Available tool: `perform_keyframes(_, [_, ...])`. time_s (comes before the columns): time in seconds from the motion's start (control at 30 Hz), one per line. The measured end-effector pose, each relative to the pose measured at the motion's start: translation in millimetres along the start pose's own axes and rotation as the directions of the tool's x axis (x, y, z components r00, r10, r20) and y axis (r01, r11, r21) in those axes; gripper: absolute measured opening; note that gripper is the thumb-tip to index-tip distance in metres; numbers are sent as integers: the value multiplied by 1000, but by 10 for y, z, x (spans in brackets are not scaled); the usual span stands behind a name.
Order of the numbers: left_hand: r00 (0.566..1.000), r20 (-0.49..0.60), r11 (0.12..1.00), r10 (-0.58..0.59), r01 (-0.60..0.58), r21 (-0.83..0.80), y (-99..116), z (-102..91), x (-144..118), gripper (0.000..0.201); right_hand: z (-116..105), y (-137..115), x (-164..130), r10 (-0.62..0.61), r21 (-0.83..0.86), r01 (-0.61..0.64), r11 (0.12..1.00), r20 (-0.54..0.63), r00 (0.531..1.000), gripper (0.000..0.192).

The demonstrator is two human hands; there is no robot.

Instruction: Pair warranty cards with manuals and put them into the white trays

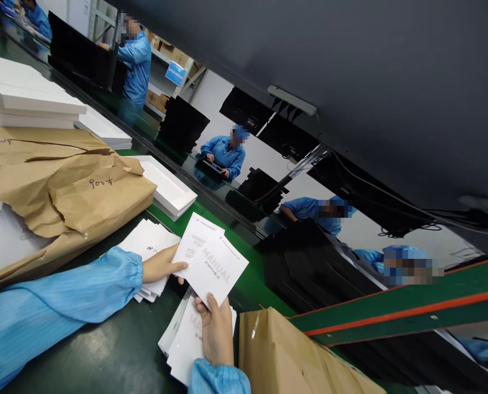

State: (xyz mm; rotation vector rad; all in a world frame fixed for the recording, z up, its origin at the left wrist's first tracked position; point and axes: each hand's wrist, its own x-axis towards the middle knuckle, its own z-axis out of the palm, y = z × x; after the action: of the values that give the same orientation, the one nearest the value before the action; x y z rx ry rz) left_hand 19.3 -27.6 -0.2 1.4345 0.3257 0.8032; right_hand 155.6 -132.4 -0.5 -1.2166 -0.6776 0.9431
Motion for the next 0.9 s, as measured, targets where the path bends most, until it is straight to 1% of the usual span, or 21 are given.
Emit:
perform_keyframes(0.47, [1000, 30, 998, 2, -1, -60, -53, -25, 32, 40, -5, -7, 3, 18, 5, -18, 1000, 14, 1000, 55])
perform_keyframes(0.63, [999, 37, 999, 1, 1, -54, -55, -27, 34, 42, -1, -12, -12, 23, 11, -23, 1000, 10, 1000, 54])
perform_keyframes(0.9, [999, 49, 999, 9, -6, -47, -44, -22, 38, 38, -12, 3, 1, 8, 16, -9, 1000, 22, 1000, 49])
